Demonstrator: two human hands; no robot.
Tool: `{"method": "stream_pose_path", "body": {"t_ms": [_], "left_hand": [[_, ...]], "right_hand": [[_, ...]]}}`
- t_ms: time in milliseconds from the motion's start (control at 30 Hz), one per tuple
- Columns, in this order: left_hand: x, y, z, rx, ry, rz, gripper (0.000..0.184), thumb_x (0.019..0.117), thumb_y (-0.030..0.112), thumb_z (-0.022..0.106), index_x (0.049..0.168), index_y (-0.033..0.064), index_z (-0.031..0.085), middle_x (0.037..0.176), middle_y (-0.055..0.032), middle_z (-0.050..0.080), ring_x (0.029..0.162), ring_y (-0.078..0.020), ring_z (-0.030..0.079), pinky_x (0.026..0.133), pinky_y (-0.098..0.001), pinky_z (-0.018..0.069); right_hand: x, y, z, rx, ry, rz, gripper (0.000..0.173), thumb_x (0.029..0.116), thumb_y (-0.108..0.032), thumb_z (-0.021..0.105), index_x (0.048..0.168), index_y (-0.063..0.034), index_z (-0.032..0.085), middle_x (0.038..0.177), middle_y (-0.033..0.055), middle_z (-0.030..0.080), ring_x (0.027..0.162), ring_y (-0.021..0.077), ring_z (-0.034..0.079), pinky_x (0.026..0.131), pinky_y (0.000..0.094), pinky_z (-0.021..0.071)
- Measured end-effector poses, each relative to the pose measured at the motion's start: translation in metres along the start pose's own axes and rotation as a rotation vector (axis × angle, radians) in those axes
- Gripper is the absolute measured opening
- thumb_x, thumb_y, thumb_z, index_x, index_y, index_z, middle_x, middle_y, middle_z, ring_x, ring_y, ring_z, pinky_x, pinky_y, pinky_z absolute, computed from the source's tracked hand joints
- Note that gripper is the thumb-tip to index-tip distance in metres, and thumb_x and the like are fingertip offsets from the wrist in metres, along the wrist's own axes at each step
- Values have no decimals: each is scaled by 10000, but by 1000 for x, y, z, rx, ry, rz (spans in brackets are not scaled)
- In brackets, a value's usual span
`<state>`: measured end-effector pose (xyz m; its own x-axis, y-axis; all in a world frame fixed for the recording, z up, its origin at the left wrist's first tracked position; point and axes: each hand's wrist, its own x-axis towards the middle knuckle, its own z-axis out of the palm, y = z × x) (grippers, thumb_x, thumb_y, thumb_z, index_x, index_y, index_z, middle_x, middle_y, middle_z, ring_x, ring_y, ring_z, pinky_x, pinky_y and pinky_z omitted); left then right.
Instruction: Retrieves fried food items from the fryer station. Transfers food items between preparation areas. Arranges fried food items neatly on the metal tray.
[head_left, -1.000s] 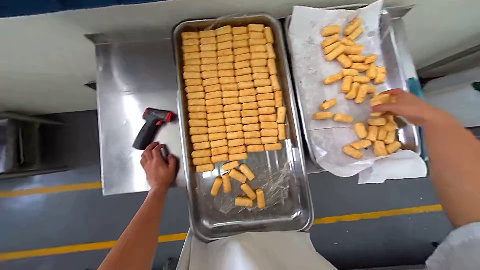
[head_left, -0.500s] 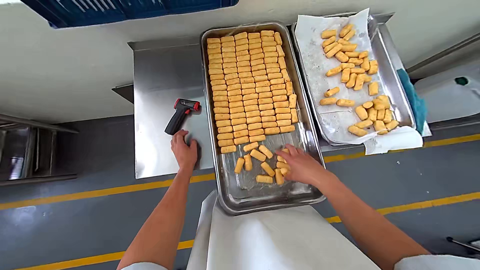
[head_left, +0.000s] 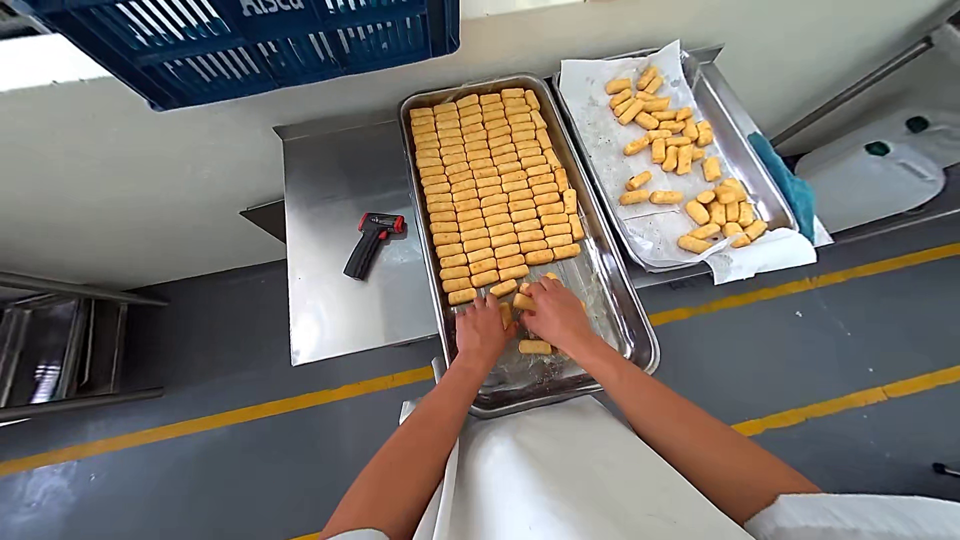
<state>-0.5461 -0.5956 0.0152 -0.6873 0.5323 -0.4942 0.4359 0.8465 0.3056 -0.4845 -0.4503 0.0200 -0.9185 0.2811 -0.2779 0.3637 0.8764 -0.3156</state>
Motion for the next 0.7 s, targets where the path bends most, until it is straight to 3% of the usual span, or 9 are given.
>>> {"method": "stream_pose_path", "body": {"t_ms": [100, 200, 333, 433, 533, 633, 700], "left_hand": [[-5, 1, 0, 36, -39, 67, 556, 951, 352, 657, 1393, 34, 548, 1365, -249, 574, 1256, -428, 572, 978, -611, 490], [-11, -14, -2, 105, -57, 188, 441, 911, 256, 703, 1316, 99, 633, 1339, -221, 583, 1274, -400, 554, 989, -598, 482], [-7, -38, -13, 133, 59, 235, 372, 868, 158, 738, 1232, 85, 700, 1263, -232, 619, 1221, -411, 573, 989, -590, 475], [-1, -53, -21, 133, 42, 238, 441, 895, 99, 710, 1332, 122, 656, 1309, -215, 599, 1248, -385, 569, 1030, -533, 484], [-6, -66, -23, 5, 61, 294, 588, 909, 41, 718, 1464, 130, 543, 1399, -208, 557, 1265, -391, 581, 1016, -520, 526], [-15, -80, -16, -8, 165, 341, 495, 913, 9, 696, 1395, 61, 599, 1371, -195, 592, 1276, -376, 574, 1068, -505, 489], [-20, -82, -9, 58, 228, 346, 422, 917, -2, 666, 1336, 44, 649, 1326, -176, 642, 1289, -356, 574, 1100, -503, 450]], "right_hand": [[-18, 6, -10, 156, 41, 41, 372, 866, -202, 777, 1189, -50, 673, 1196, 170, 647, 1143, 357, 628, 912, 545, 546], [-30, 0, -14, 220, -12, 0, 359, 903, -156, 754, 1233, -64, 647, 1214, 158, 654, 1090, 342, 667, 870, 553, 565], [-30, -10, -4, 191, -130, -134, 353, 891, -119, 743, 1237, -103, 674, 1232, 136, 658, 1141, 321, 651, 922, 545, 556], [-25, -24, 16, 158, -199, -255, 346, 892, -83, 725, 1233, -131, 695, 1244, 124, 639, 1170, 314, 625, 933, 514, 557], [-20, -39, 38, 208, -141, -286, 328, 930, -52, 687, 1257, -73, 667, 1301, 180, 597, 1154, 341, 639, 919, 489, 575], [-16, -40, 51, 280, -37, -172, 560, 873, -109, 791, 1376, -49, 554, 1358, 211, 546, 1163, 367, 634, 901, 493, 589], [-15, -39, 57, 301, -14, -159, 728, 848, -119, 823, 1479, -40, 471, 1417, 225, 512, 1244, 380, 591, 974, 487, 562]]}}
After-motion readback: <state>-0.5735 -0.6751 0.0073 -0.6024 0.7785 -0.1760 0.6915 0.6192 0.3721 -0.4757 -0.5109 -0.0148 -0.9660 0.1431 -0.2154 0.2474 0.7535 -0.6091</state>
